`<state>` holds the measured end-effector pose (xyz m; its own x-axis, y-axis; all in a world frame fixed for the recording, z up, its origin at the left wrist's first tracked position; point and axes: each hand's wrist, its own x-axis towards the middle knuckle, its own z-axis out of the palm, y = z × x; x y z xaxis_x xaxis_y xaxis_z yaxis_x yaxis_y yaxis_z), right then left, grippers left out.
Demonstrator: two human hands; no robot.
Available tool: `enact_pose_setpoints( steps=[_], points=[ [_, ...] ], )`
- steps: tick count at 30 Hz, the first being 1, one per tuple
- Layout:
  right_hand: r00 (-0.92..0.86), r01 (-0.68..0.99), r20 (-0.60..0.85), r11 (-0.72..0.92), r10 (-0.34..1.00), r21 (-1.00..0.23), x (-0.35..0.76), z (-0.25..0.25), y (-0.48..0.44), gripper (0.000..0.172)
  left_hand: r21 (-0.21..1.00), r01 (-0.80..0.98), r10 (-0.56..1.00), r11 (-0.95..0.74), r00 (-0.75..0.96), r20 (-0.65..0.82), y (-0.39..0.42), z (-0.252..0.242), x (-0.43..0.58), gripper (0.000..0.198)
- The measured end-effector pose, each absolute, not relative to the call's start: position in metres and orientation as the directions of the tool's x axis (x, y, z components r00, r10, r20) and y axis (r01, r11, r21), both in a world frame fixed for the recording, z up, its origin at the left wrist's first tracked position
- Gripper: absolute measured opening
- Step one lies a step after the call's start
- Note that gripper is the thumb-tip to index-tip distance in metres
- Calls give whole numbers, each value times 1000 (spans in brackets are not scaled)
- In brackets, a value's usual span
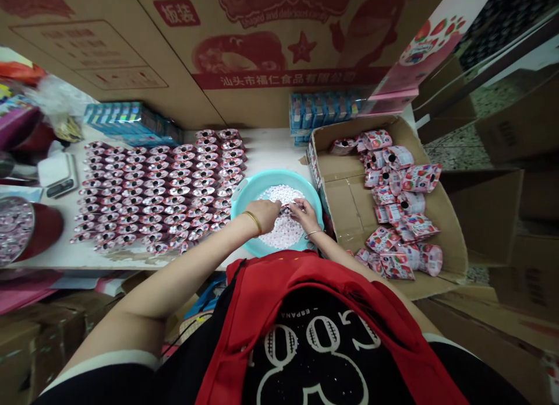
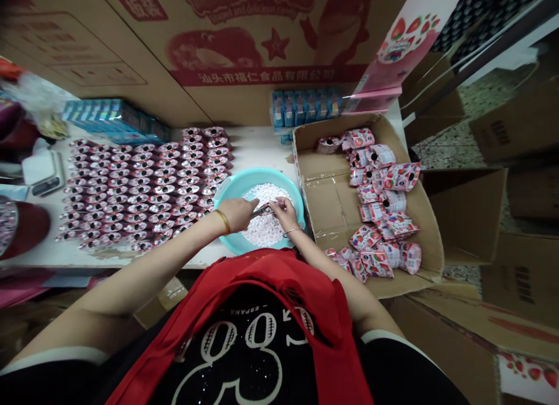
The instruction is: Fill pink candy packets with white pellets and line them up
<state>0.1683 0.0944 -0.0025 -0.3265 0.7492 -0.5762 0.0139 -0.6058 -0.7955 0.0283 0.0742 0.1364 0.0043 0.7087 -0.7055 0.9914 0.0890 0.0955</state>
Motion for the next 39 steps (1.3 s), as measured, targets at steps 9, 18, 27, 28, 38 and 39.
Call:
enact_pose_setpoints(
  steps=[9, 18, 27, 28, 38, 39],
  points=[
    [-255, -102, -644, -683, 721, -724, 176, 7, 104, 48, 418, 886, 881, 199, 25, -473, 44, 92, -38, 19],
    [-249, -218, -691, -735, 679, -643, 183, 23, 106, 39, 600, 719, 937, 350, -257, -238, 23, -5, -32, 24],
    [-285, -230, -654, -713, 701, -663, 193, 30, 106, 37, 330, 926, 882, 186, -9, -471, 46, -34, 13, 28],
    [-290, -221, -649, -709, 703, -669, 194, 30, 106, 36, 353, 920, 874, 169, 25, -485, 40, -34, 18, 27],
    [-272, -179, -666, -717, 694, -674, 186, 21, 111, 42, 522, 820, 796, 234, 147, -587, -1, -30, 18, 44],
    [-275, -163, -660, -710, 699, -685, 184, 18, 112, 43, 537, 809, 794, 241, 155, -588, -1, -27, 14, 46]
  ],
)
